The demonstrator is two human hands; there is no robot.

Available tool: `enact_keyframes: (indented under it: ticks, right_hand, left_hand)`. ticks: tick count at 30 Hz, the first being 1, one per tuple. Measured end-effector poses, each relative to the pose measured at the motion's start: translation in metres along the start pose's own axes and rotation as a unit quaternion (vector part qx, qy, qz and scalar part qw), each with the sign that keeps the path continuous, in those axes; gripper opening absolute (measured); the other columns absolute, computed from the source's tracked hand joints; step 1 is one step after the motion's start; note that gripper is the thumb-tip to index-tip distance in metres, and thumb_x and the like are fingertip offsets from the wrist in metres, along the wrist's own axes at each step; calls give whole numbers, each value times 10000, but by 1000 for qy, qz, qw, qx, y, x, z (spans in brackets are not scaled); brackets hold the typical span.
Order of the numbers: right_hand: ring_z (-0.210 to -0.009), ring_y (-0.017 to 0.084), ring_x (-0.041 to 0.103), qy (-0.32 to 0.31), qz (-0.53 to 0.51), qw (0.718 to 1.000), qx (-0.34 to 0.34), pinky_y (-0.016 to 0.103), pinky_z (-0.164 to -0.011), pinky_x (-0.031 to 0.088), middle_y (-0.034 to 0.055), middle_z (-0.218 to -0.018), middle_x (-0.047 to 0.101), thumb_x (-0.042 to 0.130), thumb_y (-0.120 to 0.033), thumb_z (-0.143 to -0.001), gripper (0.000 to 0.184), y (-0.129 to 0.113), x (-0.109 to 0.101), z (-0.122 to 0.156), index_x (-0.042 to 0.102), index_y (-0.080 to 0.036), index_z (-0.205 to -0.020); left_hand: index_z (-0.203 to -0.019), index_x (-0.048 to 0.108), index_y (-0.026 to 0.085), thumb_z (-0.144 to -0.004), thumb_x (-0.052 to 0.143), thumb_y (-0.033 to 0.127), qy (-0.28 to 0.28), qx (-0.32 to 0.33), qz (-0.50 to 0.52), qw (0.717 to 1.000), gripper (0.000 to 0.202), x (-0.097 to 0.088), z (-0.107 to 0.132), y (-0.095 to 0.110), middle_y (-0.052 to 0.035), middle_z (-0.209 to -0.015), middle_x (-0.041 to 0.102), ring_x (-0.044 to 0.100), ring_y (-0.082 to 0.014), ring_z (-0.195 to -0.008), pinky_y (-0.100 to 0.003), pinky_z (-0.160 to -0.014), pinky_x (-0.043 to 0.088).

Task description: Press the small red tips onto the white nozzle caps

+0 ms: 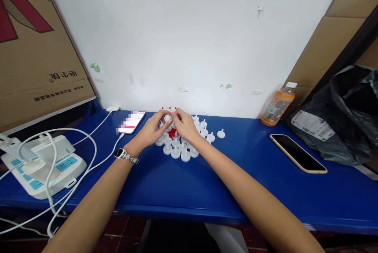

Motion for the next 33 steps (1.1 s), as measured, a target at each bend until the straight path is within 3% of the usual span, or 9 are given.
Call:
enact_keyframes:
  ticks: [4,8,12,14,17,20,25,29,33]
  right_hand:
    - [-610,133,417,0,-27,1000,9,265,-595,332,-38,-610,424,380,-525,-974,427,0,-1,10,410,-219,-679]
    - [-514,119,333,-17,-171,983,57,268,-520,320,-48,-544,318,397,-623,-939,493,-7,8,8,372,-229,-644]
    - [-478,107,271,-27,-244,966,78,264,-478,290,-65,-532,251,449,-679,-893,523,-18,12,5,310,-245,-635]
    - [-489,111,293,-4,-217,973,78,267,-491,303,-57,-532,275,424,-688,-898,536,-17,4,4,296,-247,-623]
    - [-520,123,354,65,-123,987,81,273,-537,343,-35,-546,350,354,-629,-949,514,-6,-19,3,323,-239,-615]
    - [-569,133,421,45,26,998,42,269,-577,341,-25,-580,440,405,-495,-967,429,4,-30,1,404,-221,-637]
    - [-664,141,546,-89,181,980,-1,262,-673,377,-12,-721,636,588,-308,-852,130,10,-10,0,652,-200,-820]
    - [-679,144,559,-73,128,989,-10,261,-677,400,-2,-763,666,571,-315,-870,189,0,-3,-1,679,-193,-964]
    - [-696,146,574,-85,73,994,-13,266,-692,427,11,-769,674,558,-327,-884,177,-11,2,-1,663,-185,-899]
  left_hand:
    - [-1229,483,201,-1046,322,396,-2,1,12,1000,312,2,0,13,-78,-1077,618,607,-195,-960,-345,-914,463]
    - [-1212,457,192,-1053,273,378,44,18,-3,999,306,1,0,25,-116,-1170,587,582,-209,-1059,-351,-949,443]
    - [-1152,480,205,-1050,286,416,87,-14,49,995,304,0,-1,26,-63,-952,612,589,-168,-833,-312,-812,468]
    - [-1063,509,213,-1047,263,464,128,-53,120,983,352,-6,-4,17,-23,-793,565,536,-145,-684,-287,-692,457]
    - [-882,478,213,-1037,146,518,233,-137,278,922,477,-22,-6,-9,15,-645,442,417,-118,-530,-257,-531,386]
    - [-893,518,201,-993,379,550,166,-156,304,925,389,-31,-7,-27,29,-652,459,414,-96,-535,-235,-532,376]
    - [-1030,571,205,-883,624,495,-20,-147,205,967,329,-29,2,-35,0,-789,645,547,-108,-657,-232,-606,425]
    - [-1041,611,214,-785,735,417,-93,-150,220,959,350,-33,8,-38,-9,-811,679,642,-150,-772,-265,-698,484]
    - [-1027,671,203,-736,745,342,-151,-169,217,949,331,-41,14,-44,-41,-910,725,682,-181,-857,-307,-781,522]
Point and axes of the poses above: each hand's wrist, its own z-axis away from the middle knuckle, its own x-axis out of the palm, y = z × x, the point moved 3 cm from there along -z, towards the middle knuckle
